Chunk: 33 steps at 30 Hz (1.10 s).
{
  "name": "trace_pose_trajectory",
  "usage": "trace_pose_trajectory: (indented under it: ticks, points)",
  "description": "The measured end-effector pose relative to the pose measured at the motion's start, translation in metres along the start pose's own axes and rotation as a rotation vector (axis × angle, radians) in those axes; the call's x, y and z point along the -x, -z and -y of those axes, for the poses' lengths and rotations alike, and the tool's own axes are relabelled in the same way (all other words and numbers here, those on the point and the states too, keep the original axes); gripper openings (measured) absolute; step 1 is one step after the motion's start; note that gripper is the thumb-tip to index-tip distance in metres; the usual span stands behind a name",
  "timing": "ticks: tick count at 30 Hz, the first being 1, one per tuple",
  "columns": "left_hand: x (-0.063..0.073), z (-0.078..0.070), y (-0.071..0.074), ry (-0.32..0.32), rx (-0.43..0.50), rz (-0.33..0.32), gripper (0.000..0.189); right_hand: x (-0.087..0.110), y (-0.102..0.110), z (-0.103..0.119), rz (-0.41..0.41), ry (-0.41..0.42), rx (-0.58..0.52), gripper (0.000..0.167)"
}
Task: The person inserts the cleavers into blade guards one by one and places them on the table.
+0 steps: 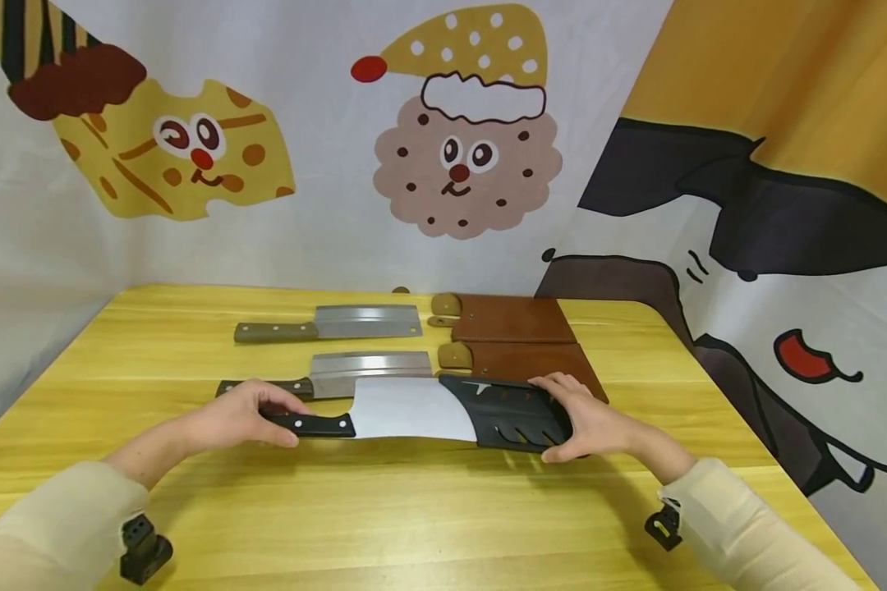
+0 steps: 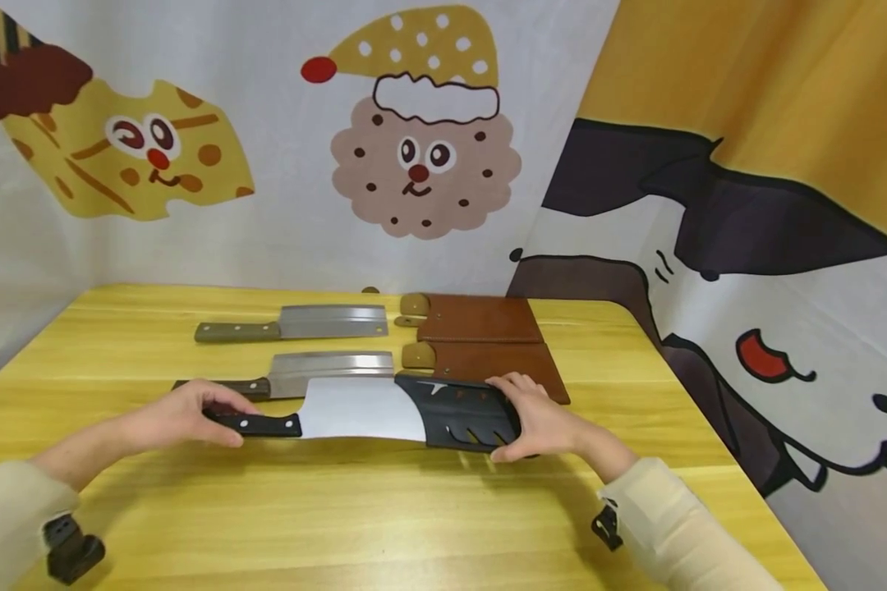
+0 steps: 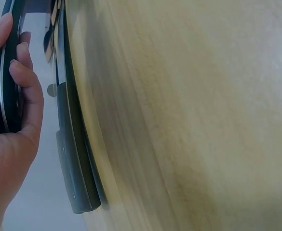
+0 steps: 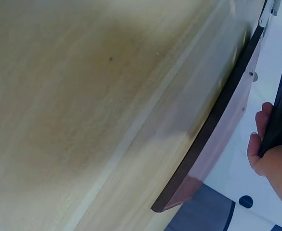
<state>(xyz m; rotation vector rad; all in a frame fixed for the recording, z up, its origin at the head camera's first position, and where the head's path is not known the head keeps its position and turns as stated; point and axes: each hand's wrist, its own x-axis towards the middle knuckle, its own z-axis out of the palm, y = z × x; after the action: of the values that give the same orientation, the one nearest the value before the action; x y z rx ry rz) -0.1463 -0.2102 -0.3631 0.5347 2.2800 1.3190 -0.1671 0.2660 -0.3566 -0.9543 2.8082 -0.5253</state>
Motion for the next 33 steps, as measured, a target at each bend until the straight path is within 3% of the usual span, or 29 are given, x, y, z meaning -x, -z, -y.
trace_pose_trajectory:
  ticks: [7, 17, 28, 33]
  points:
    - [-0.007, -0.004, -0.005, -0.019, 0.012, 0.021, 0.042, -0.005, 0.002, 0.010, 0.049, 0.005, -0.044, 0.093]
    - [-0.021, -0.006, -0.022, -0.030, 0.065, 0.046, 0.043, -0.018, -0.002, 0.027, 0.050, 0.008, -0.031, 0.095]
    - [-0.031, -0.009, -0.041, -0.079, 0.071, 0.090, 0.034, -0.030, -0.026, 0.039, 0.140, 0.017, -0.088, 0.096]
    - [-0.031, -0.005, -0.042, -0.079, 0.056, 0.077, 0.034, -0.035, -0.032, 0.041, 0.127, 0.016, -0.074, 0.096]
